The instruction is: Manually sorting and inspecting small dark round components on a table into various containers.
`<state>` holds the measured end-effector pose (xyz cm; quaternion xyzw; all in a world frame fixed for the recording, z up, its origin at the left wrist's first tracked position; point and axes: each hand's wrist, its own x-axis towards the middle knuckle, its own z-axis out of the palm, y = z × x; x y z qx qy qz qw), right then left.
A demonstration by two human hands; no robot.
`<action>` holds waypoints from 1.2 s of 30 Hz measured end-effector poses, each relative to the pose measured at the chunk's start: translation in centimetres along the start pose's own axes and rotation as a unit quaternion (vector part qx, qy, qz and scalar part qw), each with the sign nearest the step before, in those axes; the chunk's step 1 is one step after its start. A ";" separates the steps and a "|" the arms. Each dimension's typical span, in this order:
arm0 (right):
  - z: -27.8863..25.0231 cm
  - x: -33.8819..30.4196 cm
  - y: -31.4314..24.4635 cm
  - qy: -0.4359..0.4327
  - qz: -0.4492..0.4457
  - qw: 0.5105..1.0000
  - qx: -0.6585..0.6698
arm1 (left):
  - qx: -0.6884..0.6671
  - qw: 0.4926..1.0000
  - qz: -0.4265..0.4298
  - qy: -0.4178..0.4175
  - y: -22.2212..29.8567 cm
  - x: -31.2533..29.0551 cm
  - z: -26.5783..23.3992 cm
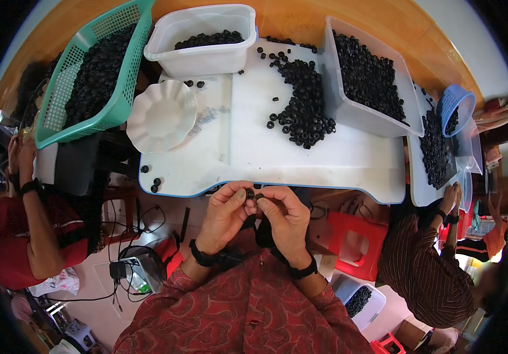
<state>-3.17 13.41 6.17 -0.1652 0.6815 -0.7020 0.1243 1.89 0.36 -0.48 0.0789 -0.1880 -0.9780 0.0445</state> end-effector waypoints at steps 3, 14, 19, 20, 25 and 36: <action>-0.4 0.2 0.6 0.021 0.013 0.999 0.021 | -0.010 1.000 -0.009 0.007 0.1 0.2 0.4; -1.3 1.2 1.5 0.034 0.015 0.998 -0.050 | -0.027 0.999 -0.030 0.023 -0.1 1.1 0.8; -1.5 1.5 1.5 0.027 0.000 0.998 -0.062 | -0.028 0.999 -0.039 0.026 -0.2 1.3 1.2; -1.5 1.5 1.5 0.028 0.000 0.998 -0.058 | -0.026 0.999 -0.040 0.026 -0.2 1.3 1.2; -1.2 1.7 1.3 0.028 -0.012 0.998 -0.062 | -0.022 0.999 -0.033 0.025 -0.4 1.4 1.0; -0.6 2.0 1.6 0.021 -0.099 0.976 -0.192 | -0.027 0.999 -0.017 0.026 -0.4 1.4 0.4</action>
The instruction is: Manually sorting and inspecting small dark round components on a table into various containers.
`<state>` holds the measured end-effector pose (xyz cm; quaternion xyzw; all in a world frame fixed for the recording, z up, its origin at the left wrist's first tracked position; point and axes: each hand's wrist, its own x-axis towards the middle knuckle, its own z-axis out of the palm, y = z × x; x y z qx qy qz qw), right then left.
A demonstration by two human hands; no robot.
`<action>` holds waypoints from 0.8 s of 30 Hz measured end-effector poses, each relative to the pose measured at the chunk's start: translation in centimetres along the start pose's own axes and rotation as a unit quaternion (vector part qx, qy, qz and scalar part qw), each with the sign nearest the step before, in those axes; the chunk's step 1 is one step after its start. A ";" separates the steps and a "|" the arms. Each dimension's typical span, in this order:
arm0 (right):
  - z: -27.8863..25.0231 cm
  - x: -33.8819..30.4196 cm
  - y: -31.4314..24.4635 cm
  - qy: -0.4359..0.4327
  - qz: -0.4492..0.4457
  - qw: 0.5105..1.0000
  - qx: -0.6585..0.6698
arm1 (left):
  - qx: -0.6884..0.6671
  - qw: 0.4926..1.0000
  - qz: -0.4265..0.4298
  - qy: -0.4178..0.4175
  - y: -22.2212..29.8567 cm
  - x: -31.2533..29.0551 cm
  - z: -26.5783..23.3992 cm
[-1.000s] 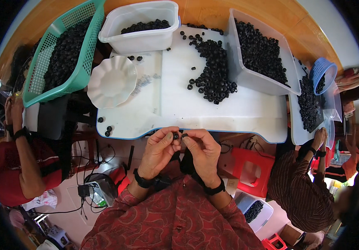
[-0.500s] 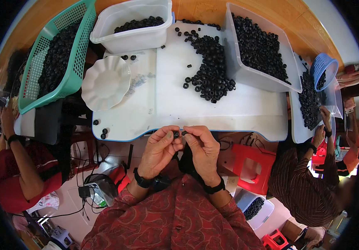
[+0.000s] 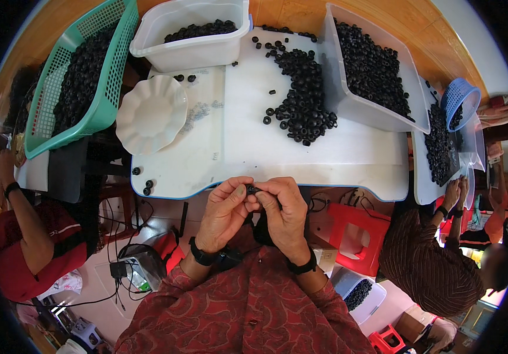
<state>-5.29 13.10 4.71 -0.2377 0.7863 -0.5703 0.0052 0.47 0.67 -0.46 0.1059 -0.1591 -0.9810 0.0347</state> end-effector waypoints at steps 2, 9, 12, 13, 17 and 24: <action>0.0 0.0 0.0 -0.005 -0.001 1.000 -0.009 | 0.003 1.000 0.002 0.002 0.0 0.0 -0.1; 0.1 0.1 -0.2 -0.017 -0.006 1.000 -0.022 | 0.034 0.999 0.013 0.011 0.0 -0.1 0.0; 0.0 0.1 -0.3 -0.025 -0.001 0.999 -0.025 | 0.047 0.999 0.019 0.010 -0.1 -0.1 -0.2; 0.0 0.1 -0.4 -0.026 -0.002 0.999 -0.026 | 0.054 0.998 0.022 0.016 -0.2 -0.1 -0.2; 0.1 0.2 -0.5 -0.027 -0.002 0.999 -0.032 | 0.068 0.997 0.031 0.026 -0.3 -0.1 -0.2; 0.2 0.0 -0.3 -0.016 -0.039 0.995 -0.085 | 0.089 0.995 0.042 0.035 -0.2 -0.2 0.0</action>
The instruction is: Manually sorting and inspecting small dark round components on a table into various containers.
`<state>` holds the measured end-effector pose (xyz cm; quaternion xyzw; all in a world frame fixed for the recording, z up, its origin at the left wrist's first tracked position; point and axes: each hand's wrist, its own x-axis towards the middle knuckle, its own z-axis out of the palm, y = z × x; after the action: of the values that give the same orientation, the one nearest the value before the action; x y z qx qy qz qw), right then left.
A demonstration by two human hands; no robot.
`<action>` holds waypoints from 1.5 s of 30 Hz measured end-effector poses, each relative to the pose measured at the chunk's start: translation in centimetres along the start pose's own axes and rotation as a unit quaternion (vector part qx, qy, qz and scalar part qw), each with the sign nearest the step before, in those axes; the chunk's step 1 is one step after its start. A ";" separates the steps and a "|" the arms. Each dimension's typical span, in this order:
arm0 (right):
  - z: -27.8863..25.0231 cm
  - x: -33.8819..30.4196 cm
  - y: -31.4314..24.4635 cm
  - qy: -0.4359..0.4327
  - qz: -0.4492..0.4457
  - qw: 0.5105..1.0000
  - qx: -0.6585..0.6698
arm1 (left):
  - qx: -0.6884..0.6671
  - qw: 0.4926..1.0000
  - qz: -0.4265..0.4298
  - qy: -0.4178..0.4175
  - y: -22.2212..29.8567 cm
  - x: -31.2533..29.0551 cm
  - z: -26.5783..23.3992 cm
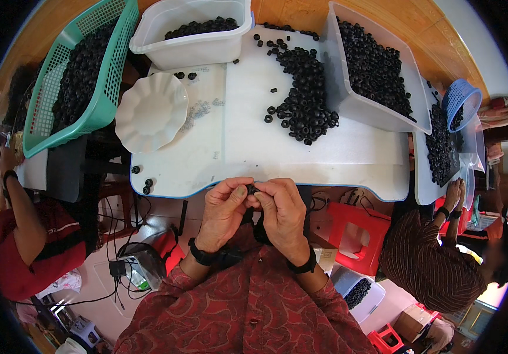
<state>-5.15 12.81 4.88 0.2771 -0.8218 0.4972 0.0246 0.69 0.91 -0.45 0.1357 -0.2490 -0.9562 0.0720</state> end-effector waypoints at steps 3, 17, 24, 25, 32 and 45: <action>0.1 -0.1 0.4 0.004 -0.040 0.999 -0.028 | 0.019 1.000 0.006 0.002 0.0 0.0 -0.1; -0.6 0.4 -0.4 -0.034 -0.047 0.998 -0.030 | 0.116 0.993 0.024 0.015 0.3 0.0 -0.8; -0.7 0.6 -0.8 -0.047 -0.014 0.999 0.005 | 0.144 0.989 0.037 -0.008 0.7 -0.1 -1.0; -0.7 0.6 -0.8 -0.046 -0.011 0.999 0.014 | 0.150 0.987 0.045 -0.020 0.9 -0.1 -0.9; -0.5 0.3 -0.8 -0.029 -0.004 0.999 0.026 | 0.162 0.985 0.044 -0.040 1.2 -0.1 -0.8; 0.2 -0.1 0.1 -0.019 -0.030 0.999 0.026 | 0.111 0.993 0.029 -0.005 0.6 -0.1 -1.2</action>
<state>-5.05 12.67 4.70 0.3113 -0.8004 0.5121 0.0166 1.15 -0.15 -1.19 0.1305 -0.3581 -0.9208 0.0831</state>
